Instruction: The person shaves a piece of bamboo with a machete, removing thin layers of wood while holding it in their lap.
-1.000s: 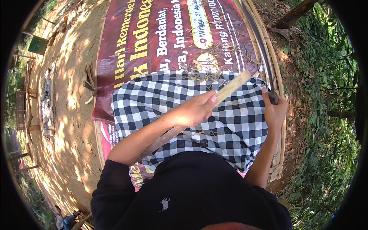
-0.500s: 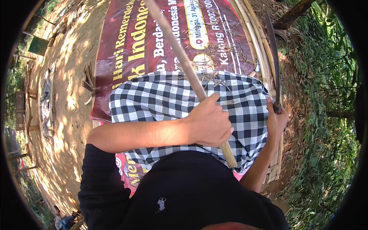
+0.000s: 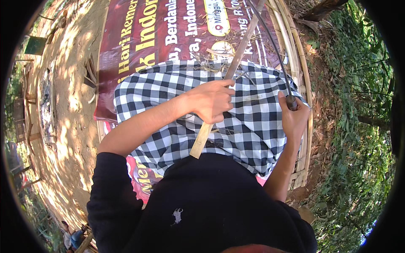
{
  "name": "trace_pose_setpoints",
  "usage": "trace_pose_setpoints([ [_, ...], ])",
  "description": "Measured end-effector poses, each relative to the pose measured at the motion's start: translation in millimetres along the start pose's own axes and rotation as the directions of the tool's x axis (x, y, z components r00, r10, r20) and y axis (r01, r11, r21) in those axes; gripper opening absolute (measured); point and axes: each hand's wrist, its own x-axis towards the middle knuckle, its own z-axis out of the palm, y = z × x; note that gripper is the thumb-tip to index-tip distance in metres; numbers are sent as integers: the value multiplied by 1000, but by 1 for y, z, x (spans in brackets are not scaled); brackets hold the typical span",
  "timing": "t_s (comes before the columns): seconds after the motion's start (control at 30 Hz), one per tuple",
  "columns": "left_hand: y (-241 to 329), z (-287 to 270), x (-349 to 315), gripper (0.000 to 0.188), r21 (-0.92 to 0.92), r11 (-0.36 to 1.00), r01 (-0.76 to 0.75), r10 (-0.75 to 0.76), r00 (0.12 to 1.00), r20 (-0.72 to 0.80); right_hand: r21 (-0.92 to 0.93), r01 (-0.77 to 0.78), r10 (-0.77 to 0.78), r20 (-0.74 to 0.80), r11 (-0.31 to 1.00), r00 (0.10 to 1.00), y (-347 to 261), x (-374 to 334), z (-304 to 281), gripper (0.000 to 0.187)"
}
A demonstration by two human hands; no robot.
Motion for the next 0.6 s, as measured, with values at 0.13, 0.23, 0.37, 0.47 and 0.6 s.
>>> trace_pose_setpoints([
  [0.13,15,13,-27,27,-77,992,96,-121,869,-480,-31,16,-16,19,999,1000,-10,-4,5,50],
  [0.23,45,30,-47,29,-547,709,446,-698,554,-454,-91,28,-25,37,995,999,-9,-4,6,50],
  [0.37,101,53,-68,31,-491,242,837,-962,273,-8,-209,34,-16,88,977,996,-16,-14,9,50],
  [0.47,121,60,-65,31,-355,344,869,-928,373,17,-228,69,-31,165,971,986,-20,-22,18,49],
  [0.6,113,73,-62,31,-492,415,765,-905,404,-135,-322,163,-88,237,933,968,-27,-32,30,46],
])
